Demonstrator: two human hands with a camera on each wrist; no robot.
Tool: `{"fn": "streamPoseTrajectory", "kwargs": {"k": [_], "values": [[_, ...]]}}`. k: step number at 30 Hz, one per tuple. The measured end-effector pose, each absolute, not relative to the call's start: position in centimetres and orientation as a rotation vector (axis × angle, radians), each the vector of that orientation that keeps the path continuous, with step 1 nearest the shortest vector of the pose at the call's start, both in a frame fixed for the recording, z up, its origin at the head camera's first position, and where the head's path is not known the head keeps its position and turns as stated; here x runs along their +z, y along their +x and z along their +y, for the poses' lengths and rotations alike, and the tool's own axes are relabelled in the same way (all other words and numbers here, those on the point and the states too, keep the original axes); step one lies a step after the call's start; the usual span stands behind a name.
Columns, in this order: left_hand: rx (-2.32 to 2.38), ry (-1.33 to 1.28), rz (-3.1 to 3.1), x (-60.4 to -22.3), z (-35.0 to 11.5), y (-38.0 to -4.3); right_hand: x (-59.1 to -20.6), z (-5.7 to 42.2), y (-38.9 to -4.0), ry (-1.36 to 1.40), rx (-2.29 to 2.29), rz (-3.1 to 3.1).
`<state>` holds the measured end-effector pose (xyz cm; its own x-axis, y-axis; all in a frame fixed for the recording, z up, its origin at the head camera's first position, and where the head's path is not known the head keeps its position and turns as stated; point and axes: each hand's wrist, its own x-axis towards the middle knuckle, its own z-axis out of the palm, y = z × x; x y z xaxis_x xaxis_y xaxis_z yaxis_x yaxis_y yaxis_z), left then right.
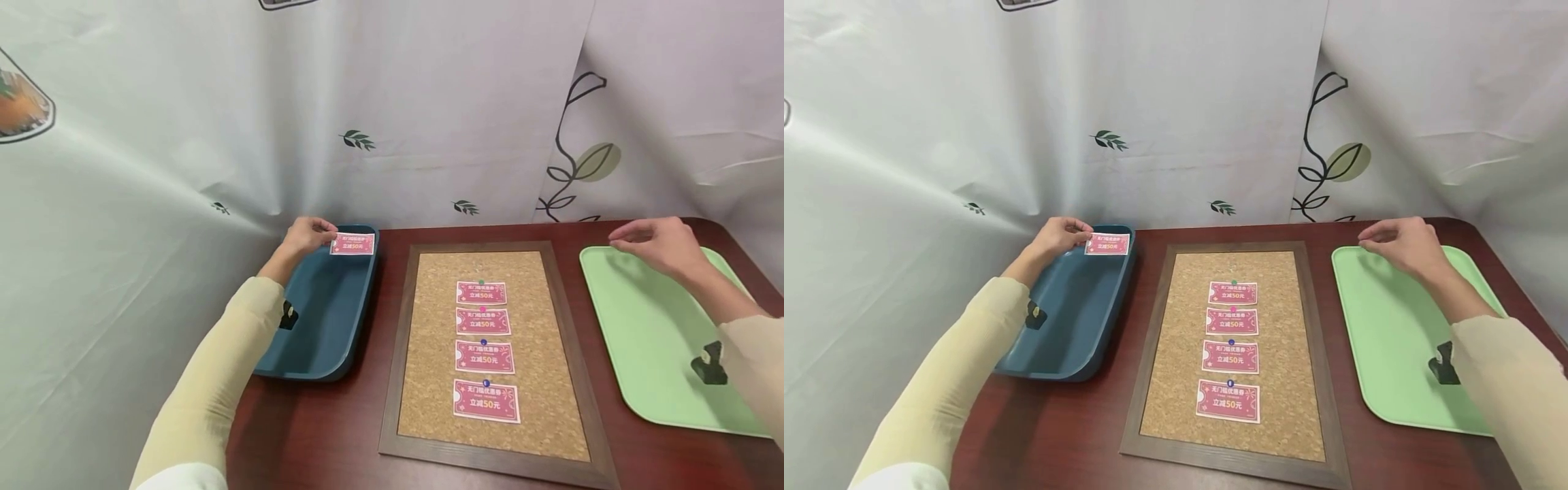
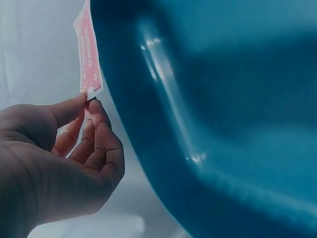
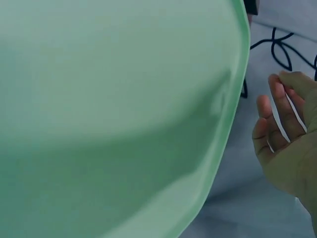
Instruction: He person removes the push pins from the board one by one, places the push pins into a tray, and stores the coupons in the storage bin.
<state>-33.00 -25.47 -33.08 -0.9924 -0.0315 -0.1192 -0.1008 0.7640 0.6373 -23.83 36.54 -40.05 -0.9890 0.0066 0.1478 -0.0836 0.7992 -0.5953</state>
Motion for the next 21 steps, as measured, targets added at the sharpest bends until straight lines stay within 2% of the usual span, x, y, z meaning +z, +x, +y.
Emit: {"fn": "streamPoseTrajectory", "kwargs": {"k": [21], "values": [[0.873, -0.256, 2.868, -35.8, -26.6, -33.3, -42.4, 39.0, -23.0, 0.093, 0.95, -2.946]]}}
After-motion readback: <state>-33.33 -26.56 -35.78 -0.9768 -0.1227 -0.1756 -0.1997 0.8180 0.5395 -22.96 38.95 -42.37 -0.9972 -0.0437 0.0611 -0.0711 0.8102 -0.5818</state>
